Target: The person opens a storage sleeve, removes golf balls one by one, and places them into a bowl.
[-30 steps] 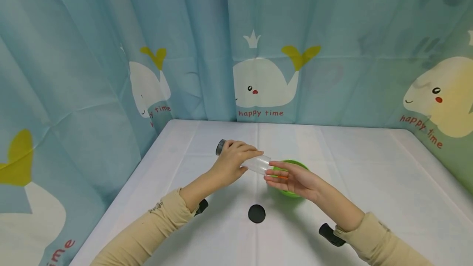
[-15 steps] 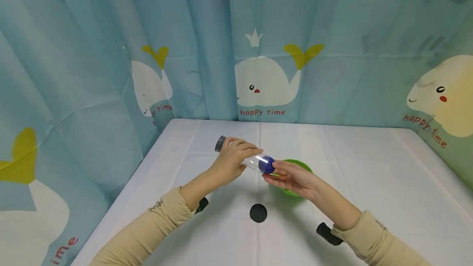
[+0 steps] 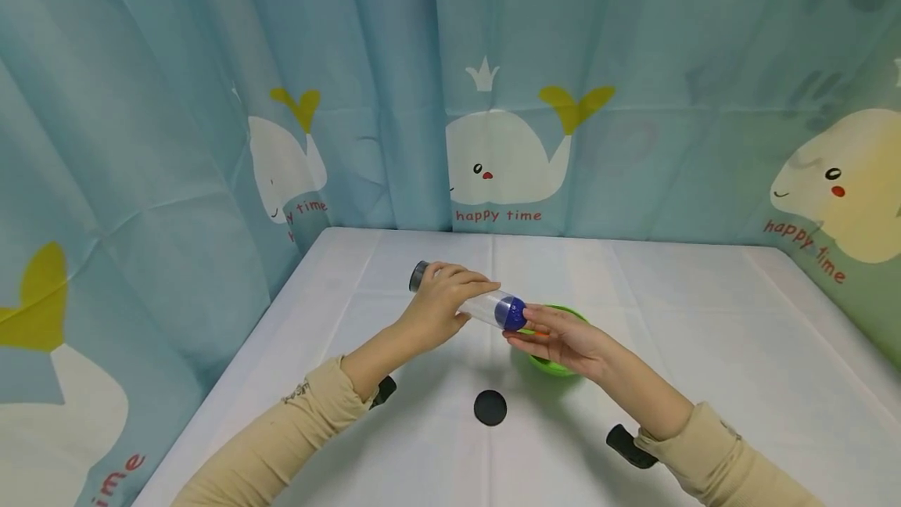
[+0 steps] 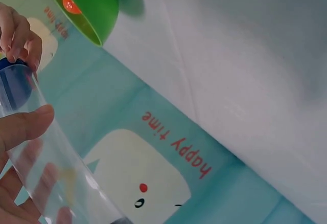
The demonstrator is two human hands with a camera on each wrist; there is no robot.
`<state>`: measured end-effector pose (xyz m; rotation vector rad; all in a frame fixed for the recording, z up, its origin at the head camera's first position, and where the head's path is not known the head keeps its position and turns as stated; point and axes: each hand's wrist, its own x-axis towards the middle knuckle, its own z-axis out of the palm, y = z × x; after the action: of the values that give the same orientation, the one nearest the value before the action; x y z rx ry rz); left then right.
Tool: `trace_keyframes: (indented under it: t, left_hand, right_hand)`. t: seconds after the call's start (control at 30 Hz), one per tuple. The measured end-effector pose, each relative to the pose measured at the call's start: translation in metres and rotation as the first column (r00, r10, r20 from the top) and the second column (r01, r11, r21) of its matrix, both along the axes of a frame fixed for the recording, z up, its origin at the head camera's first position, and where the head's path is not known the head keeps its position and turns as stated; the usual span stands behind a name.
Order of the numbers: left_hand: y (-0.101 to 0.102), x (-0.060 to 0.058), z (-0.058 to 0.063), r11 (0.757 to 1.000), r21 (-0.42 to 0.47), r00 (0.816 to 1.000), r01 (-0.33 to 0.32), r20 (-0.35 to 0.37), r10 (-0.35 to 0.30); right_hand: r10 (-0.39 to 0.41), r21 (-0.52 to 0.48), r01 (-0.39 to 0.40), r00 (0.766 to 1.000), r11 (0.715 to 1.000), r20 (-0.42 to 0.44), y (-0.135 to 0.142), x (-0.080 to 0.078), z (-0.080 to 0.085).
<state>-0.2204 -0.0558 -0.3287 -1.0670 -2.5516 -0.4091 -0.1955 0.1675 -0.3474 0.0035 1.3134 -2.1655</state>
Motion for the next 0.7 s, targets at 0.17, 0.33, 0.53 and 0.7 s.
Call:
trace_keyframes:
  t: [0.17, 0.33, 0.53, 0.7]
  left_hand:
    - [-0.0014, 0.0, -0.0006, 1.0, 0.014, 1.0, -0.001, 0.019, 0.001]
    - [-0.0031, 0.0002, -0.0005, 1.0, 0.025, 1.0, -0.003, 0.024, 0.003]
    - [-0.0064, -0.0002, -0.0016, 0.999, 0.051, 0.999, 0.007, 0.043, -0.009]
    - [-0.0092, -0.0008, -0.0039, 0.998, 0.07, 0.996, -0.005, 0.088, -0.001]
  right_hand:
    - [0.007, 0.009, -0.007, 1.0, 1.0, -0.007, 0.0008, -0.0001, 0.0012]
    - [0.012, 0.003, -0.012, 1.0, 1.0, -0.014, 0.0015, 0.0004, 0.0019]
    - [0.029, -0.018, -0.029, 0.999, 0.999, -0.025, 0.0032, -0.0004, 0.0024]
    - [0.076, -0.013, -0.076, 0.996, 0.997, -0.05, 0.004, -0.0014, 0.0021]
